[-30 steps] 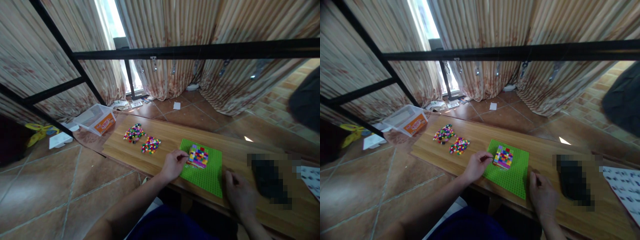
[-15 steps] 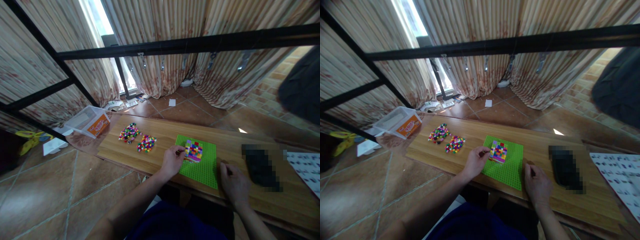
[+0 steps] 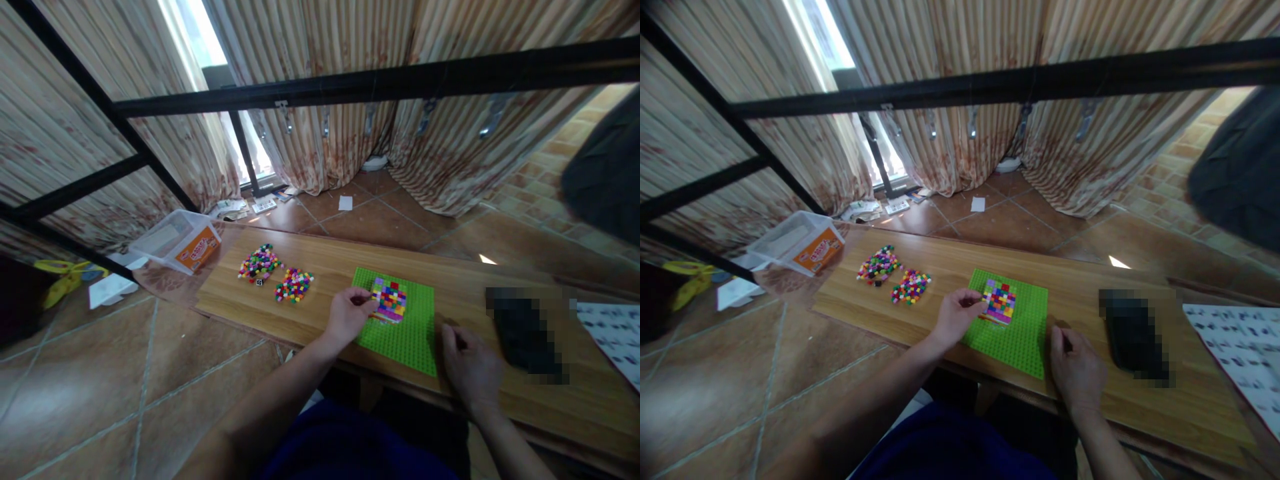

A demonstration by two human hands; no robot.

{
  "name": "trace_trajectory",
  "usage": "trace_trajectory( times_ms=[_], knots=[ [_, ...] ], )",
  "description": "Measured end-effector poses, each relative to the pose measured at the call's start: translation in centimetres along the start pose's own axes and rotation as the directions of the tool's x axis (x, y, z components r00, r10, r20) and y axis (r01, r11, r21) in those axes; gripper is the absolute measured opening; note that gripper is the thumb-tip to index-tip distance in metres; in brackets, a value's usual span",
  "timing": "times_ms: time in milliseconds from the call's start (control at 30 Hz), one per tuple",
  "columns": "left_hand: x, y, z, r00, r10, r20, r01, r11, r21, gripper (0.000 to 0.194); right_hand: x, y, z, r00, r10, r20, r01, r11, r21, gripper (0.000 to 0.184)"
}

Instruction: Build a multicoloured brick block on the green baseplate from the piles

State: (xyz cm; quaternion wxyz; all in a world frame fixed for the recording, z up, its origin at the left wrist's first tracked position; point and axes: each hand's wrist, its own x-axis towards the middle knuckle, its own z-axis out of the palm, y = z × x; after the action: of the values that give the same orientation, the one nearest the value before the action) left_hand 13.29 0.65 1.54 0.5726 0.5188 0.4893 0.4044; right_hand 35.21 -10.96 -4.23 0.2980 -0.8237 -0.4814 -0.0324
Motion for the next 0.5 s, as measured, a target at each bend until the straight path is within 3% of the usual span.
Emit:
trace_trajectory(
  times_ms=[167,333,500],
  knots=[
    [0.4,0.1,0.3,0.988,-0.151,0.018,0.152,0.964,-0.218,0.022,0.0,-0.1,0.0,1.000,0.008,-0.005,-0.008,1.000,0.006,0.056],
    [0.4,0.8,0.5,0.943,-0.319,0.098,0.333,0.877,-0.346,0.032,-0.1,0.0,0.0,1.000,0.019,0.002,-0.019,1.000,0.008,0.057],
    [0.3,0.9,0.2,0.936,-0.314,0.159,0.352,0.841,-0.410,0.036,-0.1,0.0,-0.1,1.000,0.022,0.008,-0.022,1.000,0.015,0.058]
  ],
)
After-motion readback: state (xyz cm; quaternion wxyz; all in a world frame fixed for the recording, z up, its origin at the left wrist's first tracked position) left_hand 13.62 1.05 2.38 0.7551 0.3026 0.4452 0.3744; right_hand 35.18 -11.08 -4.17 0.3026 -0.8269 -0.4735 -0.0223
